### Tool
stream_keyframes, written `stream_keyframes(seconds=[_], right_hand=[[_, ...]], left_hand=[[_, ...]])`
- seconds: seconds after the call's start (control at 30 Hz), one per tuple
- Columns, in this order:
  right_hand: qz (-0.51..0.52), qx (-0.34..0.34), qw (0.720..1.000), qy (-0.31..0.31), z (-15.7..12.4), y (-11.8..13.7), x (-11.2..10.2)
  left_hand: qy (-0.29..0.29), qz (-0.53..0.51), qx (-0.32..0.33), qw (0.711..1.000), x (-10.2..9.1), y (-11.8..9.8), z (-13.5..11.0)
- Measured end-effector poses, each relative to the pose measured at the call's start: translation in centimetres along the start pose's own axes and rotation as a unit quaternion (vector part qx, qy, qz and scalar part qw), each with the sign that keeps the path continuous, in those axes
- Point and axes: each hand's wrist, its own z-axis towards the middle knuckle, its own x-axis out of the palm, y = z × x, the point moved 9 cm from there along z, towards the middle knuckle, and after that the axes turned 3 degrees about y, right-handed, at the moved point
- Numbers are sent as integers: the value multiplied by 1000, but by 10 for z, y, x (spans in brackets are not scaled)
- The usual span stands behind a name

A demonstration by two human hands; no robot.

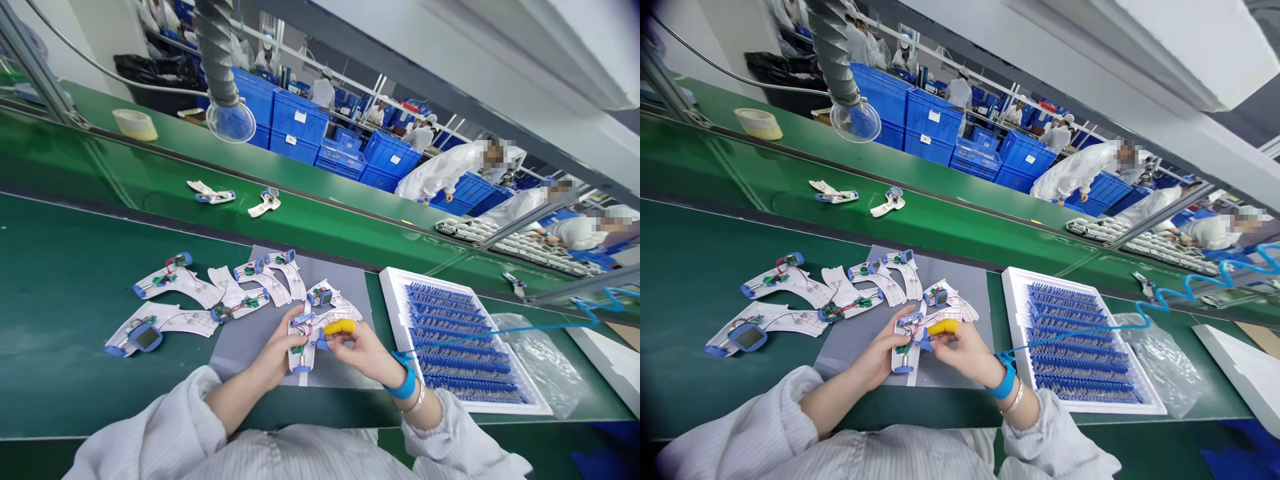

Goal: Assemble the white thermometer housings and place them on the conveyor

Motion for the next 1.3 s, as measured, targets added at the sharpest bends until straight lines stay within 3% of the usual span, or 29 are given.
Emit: stream_keyframes(seconds=[0.3, 0.5, 0.77, 0.97, 1.2, 1.3], right_hand=[[-22, 8, 1000, 16, 5, 5, 4], [-147, -54, 988, -5, 2, 14, 2], [-306, -106, 946, 0, 1, 18, 12], [-346, -137, 928, -29, -2, 16, 13], [-403, -167, 897, -75, -3, 24, 15], [-413, -179, 889, -89, -5, 33, 6]], left_hand=[[40, 65, 52, 996, 3, -1, 2], [56, 53, 73, 994, 6, -4, 2], [21, 54, 55, 997, 2, -1, 2], [6, 44, 45, 998, 1, 2, 2], [-23, 52, 87, 995, -8, -2, 8], [-49, 54, 76, 994, -14, -3, 9]])
